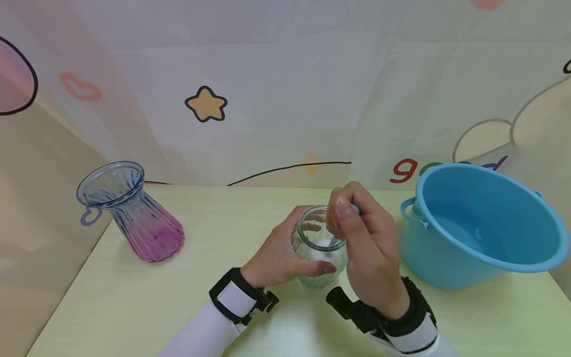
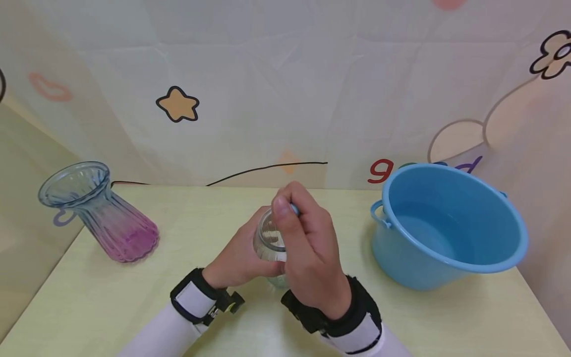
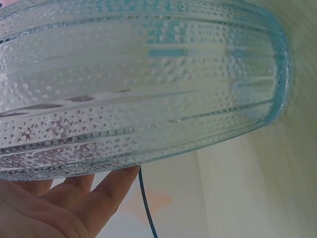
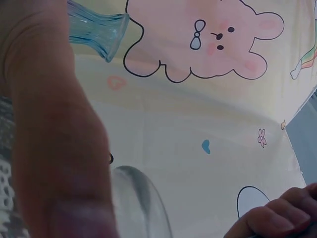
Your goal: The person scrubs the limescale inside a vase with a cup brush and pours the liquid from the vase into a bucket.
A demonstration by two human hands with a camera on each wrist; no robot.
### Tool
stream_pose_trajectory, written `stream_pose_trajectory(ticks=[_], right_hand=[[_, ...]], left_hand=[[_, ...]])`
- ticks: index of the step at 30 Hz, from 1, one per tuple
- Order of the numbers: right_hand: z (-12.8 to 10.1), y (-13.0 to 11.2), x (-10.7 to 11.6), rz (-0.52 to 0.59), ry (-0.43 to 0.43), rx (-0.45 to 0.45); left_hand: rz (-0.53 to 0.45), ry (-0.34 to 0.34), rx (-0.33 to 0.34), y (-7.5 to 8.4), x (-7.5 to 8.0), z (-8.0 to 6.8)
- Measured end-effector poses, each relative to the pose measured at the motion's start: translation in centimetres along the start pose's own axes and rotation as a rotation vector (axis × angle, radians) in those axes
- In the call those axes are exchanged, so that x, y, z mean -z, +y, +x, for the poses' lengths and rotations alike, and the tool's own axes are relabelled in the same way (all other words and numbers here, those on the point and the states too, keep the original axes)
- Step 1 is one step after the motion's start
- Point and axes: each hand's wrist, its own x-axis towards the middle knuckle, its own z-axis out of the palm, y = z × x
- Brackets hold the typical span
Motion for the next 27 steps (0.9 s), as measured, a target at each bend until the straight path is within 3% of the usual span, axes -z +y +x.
stream_pose_trajectory(ticks=[7, 15, 27], right_hand=[[0.1, 1.4, -0.3, -0.057, -0.033, -0.084], [0.2, 2.5, -0.8, -0.076, -0.039, -0.123], [0.2, 0.9, 0.1, -0.115, -0.004, -0.096]], left_hand=[[0.004, 0.001, -0.028, -0.2, 0.0, 0.1], [0.042, 0.013, -0.033, -0.4, 0.3, 0.0], [-0.015, -0.006, -0.012, -0.1, 0.0, 0.1]])
